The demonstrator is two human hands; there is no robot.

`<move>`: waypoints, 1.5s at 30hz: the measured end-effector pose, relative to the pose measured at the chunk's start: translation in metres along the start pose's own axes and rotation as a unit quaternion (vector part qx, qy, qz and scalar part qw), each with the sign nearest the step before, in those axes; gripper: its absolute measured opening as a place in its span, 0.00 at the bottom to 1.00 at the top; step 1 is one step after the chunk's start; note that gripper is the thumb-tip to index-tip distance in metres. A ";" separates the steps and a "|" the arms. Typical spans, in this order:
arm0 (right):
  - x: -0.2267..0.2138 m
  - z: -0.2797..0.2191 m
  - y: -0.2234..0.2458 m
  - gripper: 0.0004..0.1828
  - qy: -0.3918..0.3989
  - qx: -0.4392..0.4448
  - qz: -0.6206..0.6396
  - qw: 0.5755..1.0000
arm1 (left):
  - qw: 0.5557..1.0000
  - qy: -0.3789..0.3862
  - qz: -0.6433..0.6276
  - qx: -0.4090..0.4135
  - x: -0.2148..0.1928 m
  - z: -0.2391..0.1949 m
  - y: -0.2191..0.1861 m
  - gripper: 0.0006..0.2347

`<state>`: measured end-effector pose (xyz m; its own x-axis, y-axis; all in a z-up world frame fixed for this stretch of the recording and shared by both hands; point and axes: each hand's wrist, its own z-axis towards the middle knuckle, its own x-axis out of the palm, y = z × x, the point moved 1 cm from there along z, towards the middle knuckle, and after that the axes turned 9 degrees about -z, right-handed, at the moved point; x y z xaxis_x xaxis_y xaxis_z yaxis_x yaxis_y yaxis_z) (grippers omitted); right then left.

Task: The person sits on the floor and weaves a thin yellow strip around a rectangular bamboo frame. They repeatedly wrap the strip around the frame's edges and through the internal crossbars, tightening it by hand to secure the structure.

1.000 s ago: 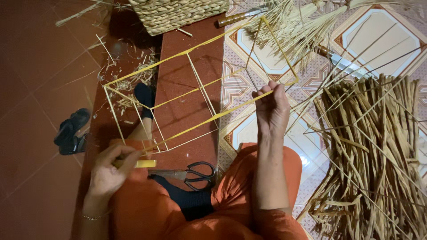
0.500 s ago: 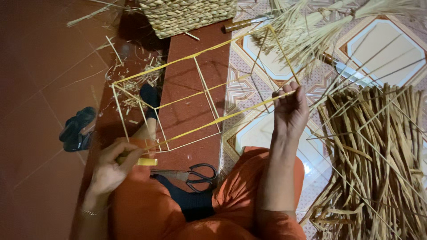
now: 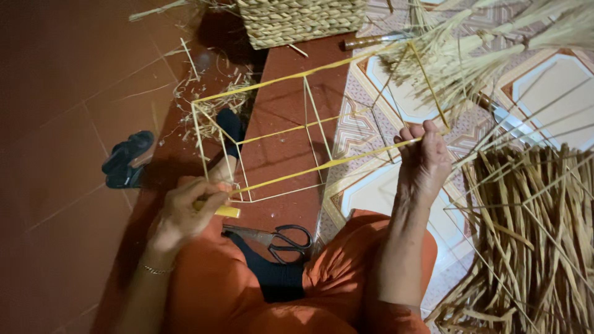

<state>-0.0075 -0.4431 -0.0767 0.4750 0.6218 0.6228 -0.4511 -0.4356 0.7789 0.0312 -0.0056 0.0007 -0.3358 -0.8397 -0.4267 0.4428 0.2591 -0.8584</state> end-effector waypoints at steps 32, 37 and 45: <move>0.055 -0.058 -0.047 0.22 -0.001 -0.022 -0.232 0.972 | 0.992 -0.083 0.075 0.055 0.033 -0.004 -0.002 0.08; 0.060 -0.070 -0.012 0.13 -0.008 -0.359 -0.535 0.765 | 0.987 -0.099 0.093 0.089 0.034 -0.001 0.006 0.08; 0.080 -0.046 0.022 0.13 0.278 -0.443 -0.624 0.580 | 0.988 -0.096 0.090 0.079 0.042 0.002 0.020 0.10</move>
<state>-0.0144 -0.3732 -0.0131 0.6438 0.3138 -0.6979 -0.3461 0.9328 0.1001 0.0277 -0.0364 -0.0341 -0.0824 -0.8659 -0.4933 0.6105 0.3474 -0.7118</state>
